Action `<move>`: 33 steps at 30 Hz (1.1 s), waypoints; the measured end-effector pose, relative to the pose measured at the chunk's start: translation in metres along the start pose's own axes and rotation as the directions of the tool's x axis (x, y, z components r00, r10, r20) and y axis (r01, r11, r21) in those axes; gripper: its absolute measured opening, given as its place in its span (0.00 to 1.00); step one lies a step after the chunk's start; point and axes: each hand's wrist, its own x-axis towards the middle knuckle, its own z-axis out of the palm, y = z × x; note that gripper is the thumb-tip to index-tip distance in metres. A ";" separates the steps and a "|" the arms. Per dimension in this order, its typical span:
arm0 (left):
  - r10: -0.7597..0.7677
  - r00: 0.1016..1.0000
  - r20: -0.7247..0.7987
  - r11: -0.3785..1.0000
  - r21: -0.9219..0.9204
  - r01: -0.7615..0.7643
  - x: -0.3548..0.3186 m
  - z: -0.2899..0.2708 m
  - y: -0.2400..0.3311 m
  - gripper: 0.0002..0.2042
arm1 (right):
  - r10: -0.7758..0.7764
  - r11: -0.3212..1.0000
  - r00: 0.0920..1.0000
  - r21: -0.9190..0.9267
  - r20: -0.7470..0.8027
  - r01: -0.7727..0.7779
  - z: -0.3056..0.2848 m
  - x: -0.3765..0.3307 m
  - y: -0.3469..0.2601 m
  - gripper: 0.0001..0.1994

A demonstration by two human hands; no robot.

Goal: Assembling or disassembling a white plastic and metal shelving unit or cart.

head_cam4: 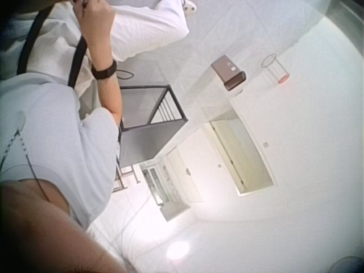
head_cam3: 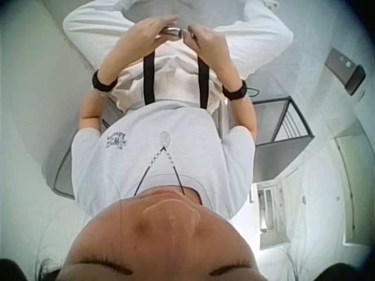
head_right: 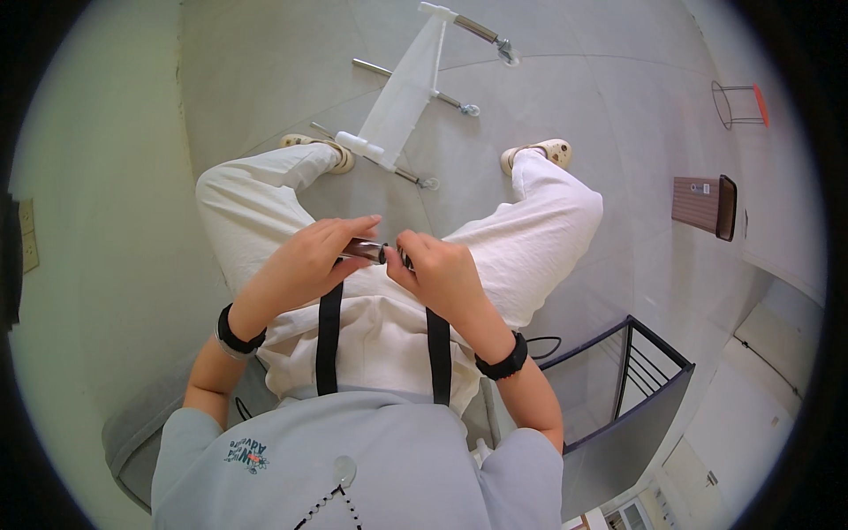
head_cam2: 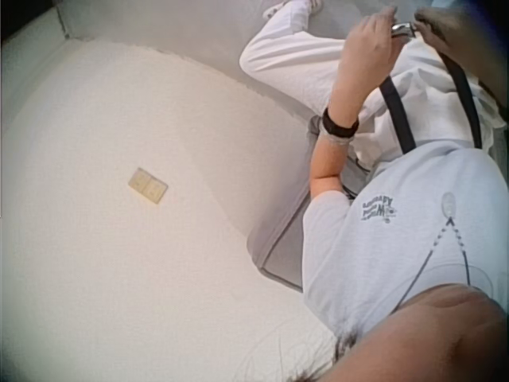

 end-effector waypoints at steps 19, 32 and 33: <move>-0.121 0.990 0.075 0.980 -0.147 0.131 -0.003 0.005 -0.004 0.25 | 0.026 0.999 0.999 0.035 -0.030 -0.025 0.002 -0.001 0.002 0.09; 0.024 0.999 -0.046 0.999 0.034 -0.023 0.001 0.003 -0.007 0.22 | 0.033 0.999 0.999 0.031 -0.014 -0.033 0.004 -0.001 0.003 0.09; -0.022 0.999 0.031 0.999 0.040 0.021 0.002 0.002 -0.004 0.23 | 0.034 0.999 0.999 0.037 -0.012 -0.034 0.004 -0.001 0.004 0.09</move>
